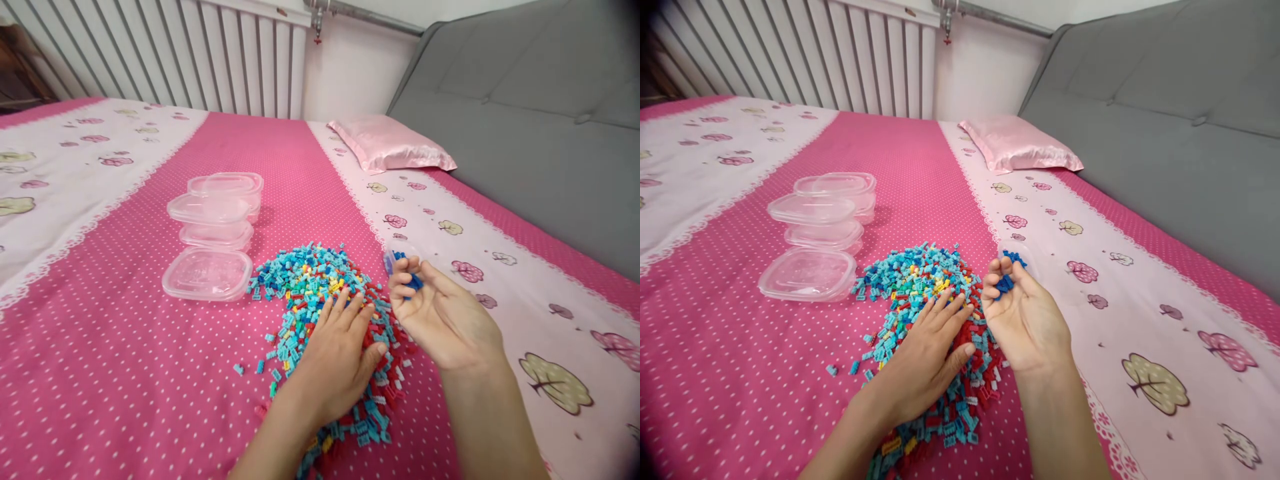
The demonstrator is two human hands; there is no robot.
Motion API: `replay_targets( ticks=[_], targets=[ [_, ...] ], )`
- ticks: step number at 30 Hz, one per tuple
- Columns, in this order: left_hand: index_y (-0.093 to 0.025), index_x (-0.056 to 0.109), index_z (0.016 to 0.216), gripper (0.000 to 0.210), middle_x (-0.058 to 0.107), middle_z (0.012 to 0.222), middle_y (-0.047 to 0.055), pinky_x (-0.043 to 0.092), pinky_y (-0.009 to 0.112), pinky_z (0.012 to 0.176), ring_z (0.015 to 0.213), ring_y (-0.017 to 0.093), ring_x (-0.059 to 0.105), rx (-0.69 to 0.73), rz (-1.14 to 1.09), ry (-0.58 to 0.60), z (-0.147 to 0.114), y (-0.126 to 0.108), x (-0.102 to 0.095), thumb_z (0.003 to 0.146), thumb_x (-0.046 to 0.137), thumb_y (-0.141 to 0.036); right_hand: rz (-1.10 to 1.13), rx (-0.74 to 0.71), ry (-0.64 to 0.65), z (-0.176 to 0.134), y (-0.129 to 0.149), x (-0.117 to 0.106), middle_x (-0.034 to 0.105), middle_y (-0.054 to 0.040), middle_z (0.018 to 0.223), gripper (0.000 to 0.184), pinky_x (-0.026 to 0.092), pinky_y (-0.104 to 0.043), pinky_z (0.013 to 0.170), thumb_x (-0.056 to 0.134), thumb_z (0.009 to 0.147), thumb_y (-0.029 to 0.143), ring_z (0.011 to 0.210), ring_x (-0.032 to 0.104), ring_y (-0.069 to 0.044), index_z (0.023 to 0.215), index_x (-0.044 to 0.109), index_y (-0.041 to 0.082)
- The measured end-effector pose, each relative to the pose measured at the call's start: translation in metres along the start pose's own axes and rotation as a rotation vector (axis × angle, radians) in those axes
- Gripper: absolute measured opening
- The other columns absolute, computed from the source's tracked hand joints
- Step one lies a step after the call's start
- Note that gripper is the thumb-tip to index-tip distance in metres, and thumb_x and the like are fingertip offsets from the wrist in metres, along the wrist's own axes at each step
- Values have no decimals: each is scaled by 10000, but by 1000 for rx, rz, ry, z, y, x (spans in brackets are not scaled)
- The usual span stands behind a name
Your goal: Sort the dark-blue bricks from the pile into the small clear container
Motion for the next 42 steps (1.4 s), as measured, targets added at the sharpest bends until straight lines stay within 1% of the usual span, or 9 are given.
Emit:
replay_targets(
  ticks=[2,5,9,12,15,21,35,38,42],
  targets=[
    [-241,388,1325,457,339,1430,69,177,526,1087,1366,238,127,14,2,-13,0,-2,-6,898,331,-393,-1,0,-5,0,1,0,526,-9,777,215,479,-145,484,332,904,138,588,501,-57,811,526,141],
    [-259,436,1289,433,396,1397,68,196,549,1067,1358,269,166,-63,57,-139,-1,7,-21,870,411,-366,2,-2,-11,0,2,1,529,-11,781,202,473,-145,479,342,902,140,587,504,-58,823,527,142],
    [-166,545,1153,339,598,1141,122,415,428,914,1095,254,527,-381,119,-300,-10,34,-46,848,410,-231,1,-22,-31,0,6,1,532,-8,767,195,467,-147,472,353,895,140,571,503,-59,801,523,154],
    [-190,599,1010,279,661,948,94,457,361,730,860,242,616,-572,199,-204,-19,48,-56,822,393,-190,3,-33,-43,0,8,0,533,-7,764,205,460,-144,468,351,896,143,559,494,-56,779,520,158],
    [-220,615,923,256,676,844,76,430,344,662,794,255,627,-663,261,-90,-25,53,-58,795,398,-176,7,-29,-41,1,8,-1,532,-8,768,206,450,-139,460,352,895,141,555,487,-53,779,522,156],
    [-248,635,911,245,682,864,63,422,339,660,802,258,628,-646,257,-76,-19,54,-50,747,467,-180,-18,-25,-32,1,7,-2,525,-3,764,187,418,-126,432,372,894,159,541,476,-47,784,523,159],
    [-224,601,799,128,674,831,61,417,290,597,742,225,626,-645,329,-90,-14,55,-40,720,505,-191,10,-47,-102,3,-4,-3,539,-33,775,159,505,-141,501,368,878,127,619,545,-73,816,514,141],
    [-211,584,809,113,667,841,61,421,303,616,749,222,618,-631,271,-159,-15,54,-46,736,500,-192,28,-39,-110,4,-12,-3,551,-39,779,146,560,-181,644,388,869,112,727,589,-99,831,523,149],
    [-191,571,814,82,644,771,31,445,289,626,699,174,599,-497,36,-402,-13,45,-59,760,518,-222,47,30,-63,3,-27,1,571,-55,784,148,554,-255,802,394,883,144,814,612,-128,828,532,144]
  ],
)
Point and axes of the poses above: each hand's wrist, its own z-axis towards the middle knuckle, its own x-axis out of the palm, y = z × x, the point moved 4 cm from there along z, towards the middle knuckle
